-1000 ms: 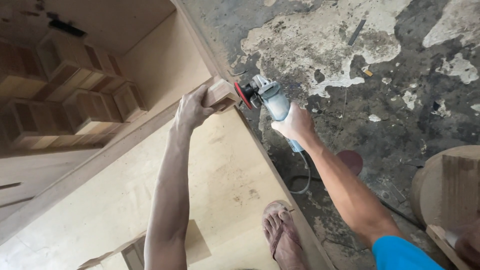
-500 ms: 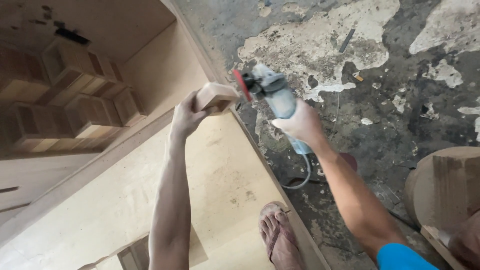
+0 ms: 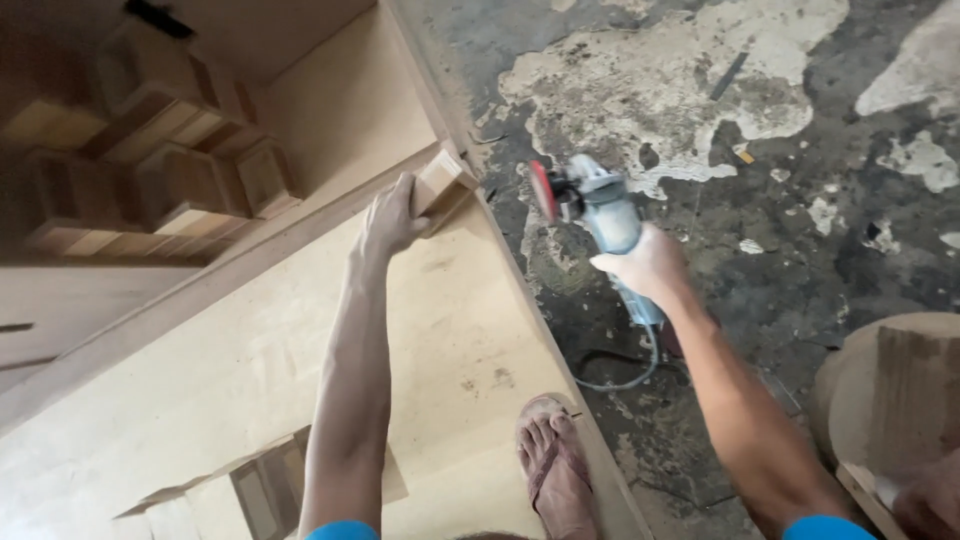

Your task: The person sands the outer edges of a small wooden box using a power sander, holding the box by hand and moving the sanding disk along the sides.

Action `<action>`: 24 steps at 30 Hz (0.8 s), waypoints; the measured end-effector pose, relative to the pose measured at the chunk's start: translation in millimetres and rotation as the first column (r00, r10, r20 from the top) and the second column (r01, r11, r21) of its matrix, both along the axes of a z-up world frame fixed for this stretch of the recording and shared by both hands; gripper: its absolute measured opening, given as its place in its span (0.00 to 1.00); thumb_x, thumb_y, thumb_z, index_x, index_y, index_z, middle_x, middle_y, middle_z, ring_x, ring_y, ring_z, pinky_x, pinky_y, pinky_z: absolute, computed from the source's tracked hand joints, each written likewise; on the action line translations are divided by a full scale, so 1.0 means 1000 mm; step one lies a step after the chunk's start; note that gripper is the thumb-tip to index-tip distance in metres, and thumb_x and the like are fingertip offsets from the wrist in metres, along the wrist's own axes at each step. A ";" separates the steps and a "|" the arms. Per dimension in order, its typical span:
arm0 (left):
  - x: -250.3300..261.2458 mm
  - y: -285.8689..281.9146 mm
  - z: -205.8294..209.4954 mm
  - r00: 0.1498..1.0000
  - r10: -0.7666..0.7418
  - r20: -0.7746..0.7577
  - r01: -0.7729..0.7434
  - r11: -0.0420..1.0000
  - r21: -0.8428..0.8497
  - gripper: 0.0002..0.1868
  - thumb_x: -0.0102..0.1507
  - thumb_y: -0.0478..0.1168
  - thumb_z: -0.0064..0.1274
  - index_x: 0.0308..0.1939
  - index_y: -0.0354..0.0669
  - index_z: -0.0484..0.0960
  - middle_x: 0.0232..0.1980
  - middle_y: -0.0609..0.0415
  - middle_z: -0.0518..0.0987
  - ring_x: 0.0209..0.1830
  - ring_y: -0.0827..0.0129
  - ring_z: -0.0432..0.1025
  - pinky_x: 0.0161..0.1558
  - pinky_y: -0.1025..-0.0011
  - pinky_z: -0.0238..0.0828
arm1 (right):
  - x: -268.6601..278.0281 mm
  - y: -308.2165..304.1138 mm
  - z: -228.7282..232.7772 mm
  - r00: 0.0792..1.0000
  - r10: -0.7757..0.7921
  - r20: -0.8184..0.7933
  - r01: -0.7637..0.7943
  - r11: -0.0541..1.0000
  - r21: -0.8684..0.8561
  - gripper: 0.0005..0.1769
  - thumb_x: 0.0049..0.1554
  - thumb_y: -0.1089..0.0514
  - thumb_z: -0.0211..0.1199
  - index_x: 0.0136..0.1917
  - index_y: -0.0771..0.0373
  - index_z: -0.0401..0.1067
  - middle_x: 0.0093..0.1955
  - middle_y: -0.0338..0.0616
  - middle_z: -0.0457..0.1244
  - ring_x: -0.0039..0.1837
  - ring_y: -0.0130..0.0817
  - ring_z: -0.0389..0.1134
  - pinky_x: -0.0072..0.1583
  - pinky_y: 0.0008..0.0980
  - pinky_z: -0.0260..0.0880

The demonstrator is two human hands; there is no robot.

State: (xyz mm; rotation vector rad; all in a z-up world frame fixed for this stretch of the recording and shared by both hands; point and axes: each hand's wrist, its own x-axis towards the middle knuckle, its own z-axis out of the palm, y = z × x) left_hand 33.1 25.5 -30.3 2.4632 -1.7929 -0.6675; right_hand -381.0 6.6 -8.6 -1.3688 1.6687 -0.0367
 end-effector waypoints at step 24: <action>-0.007 -0.034 0.018 0.999 -0.046 -0.007 0.047 0.996 0.073 0.29 0.53 0.48 0.64 0.60 0.62 0.82 0.52 0.44 0.85 0.58 0.42 0.78 0.59 0.46 0.78 | 0.067 -0.028 0.038 0.987 0.143 -0.068 -0.150 0.983 -0.102 0.41 0.44 0.37 0.72 0.64 0.58 0.67 0.60 0.62 0.70 0.66 0.63 0.71 0.65 0.58 0.72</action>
